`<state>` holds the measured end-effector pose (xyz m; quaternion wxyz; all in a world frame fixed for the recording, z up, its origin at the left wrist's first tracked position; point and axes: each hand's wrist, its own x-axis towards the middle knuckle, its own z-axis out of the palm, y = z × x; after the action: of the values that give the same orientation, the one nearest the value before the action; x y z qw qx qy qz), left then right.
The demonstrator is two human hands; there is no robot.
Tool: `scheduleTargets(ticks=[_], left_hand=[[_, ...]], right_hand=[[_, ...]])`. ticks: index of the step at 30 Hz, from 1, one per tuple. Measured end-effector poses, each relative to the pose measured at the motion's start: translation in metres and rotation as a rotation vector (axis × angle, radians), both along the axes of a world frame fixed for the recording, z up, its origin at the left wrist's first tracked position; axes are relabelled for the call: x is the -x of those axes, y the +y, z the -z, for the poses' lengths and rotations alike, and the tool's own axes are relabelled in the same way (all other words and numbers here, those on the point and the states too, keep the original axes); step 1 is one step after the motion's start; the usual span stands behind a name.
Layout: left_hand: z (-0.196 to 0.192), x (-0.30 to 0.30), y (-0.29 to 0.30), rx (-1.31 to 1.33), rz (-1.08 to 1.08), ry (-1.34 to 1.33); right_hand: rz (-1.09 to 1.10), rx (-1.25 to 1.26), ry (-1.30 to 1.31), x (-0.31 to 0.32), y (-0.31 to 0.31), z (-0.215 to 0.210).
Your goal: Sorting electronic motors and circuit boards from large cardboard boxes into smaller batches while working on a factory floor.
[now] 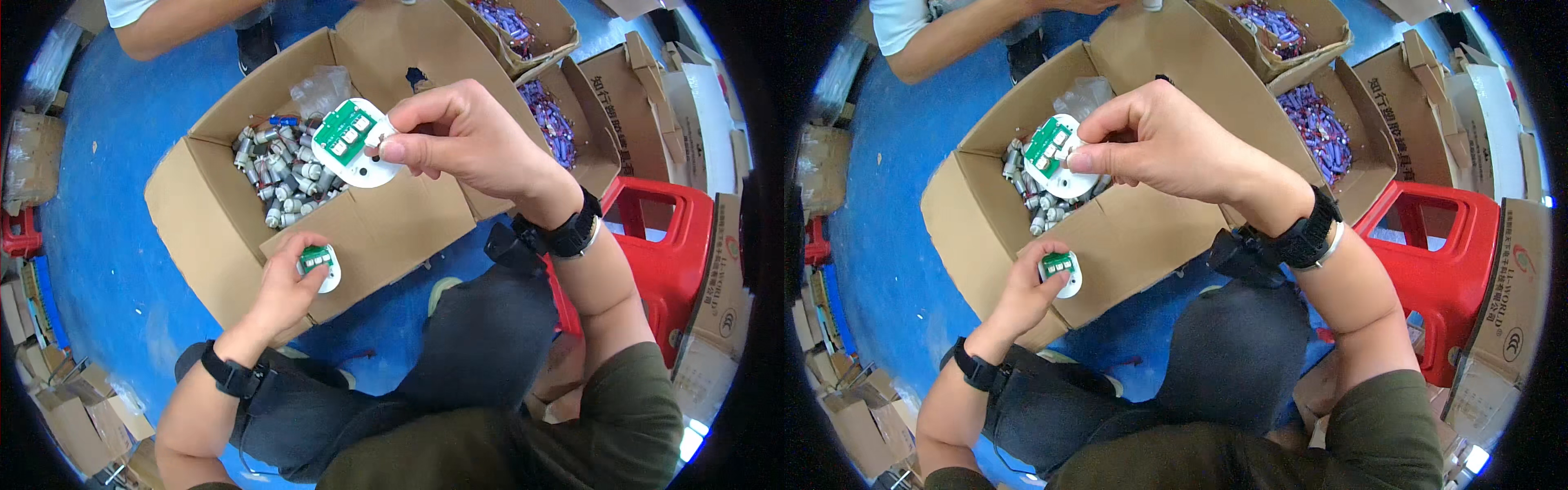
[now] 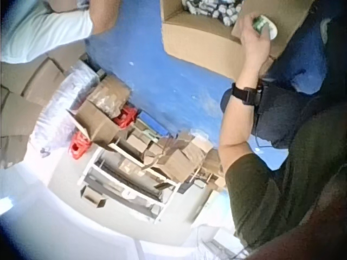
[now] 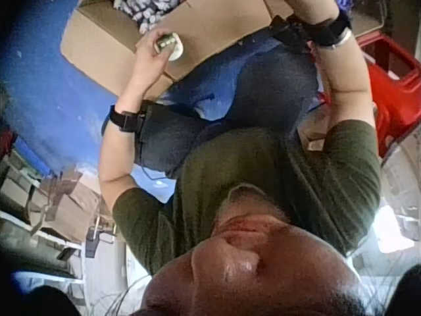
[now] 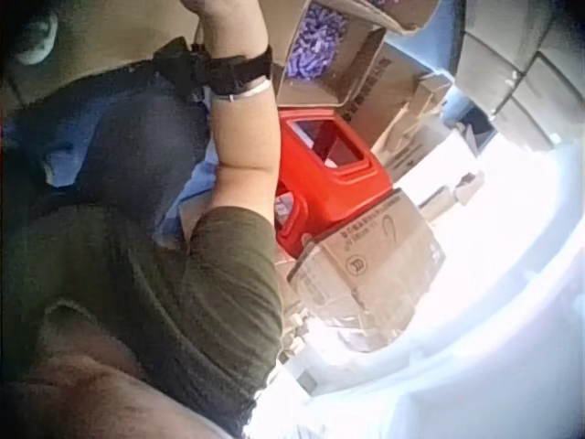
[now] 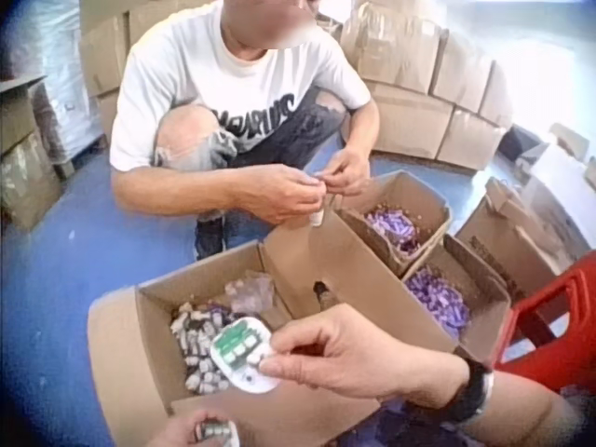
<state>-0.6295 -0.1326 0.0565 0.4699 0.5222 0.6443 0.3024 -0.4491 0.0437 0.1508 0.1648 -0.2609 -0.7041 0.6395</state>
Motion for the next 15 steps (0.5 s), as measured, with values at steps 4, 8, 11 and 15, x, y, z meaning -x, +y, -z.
scheduleTargets(ticks=[4, 8, 11, 15], left_hand=[[0.034, 0.017, -0.02, 0.116, -0.005, -0.031], [0.044, 0.017, -0.019, 0.041, 0.139, 0.277], [0.045, 0.008, -0.016, 0.017, 0.206, 0.395], [0.044, -0.006, -0.016, -0.043, 0.253, 0.649]], right_hand=[[-0.045, -0.037, -0.096, -0.004, -0.004, -0.011], [-0.075, -0.07, -0.08, 0.0, -0.006, -0.027], [-0.077, -0.115, -0.042, 0.006, -0.01, -0.043], [-0.042, -0.293, 0.044, 0.008, -0.026, -0.066]])
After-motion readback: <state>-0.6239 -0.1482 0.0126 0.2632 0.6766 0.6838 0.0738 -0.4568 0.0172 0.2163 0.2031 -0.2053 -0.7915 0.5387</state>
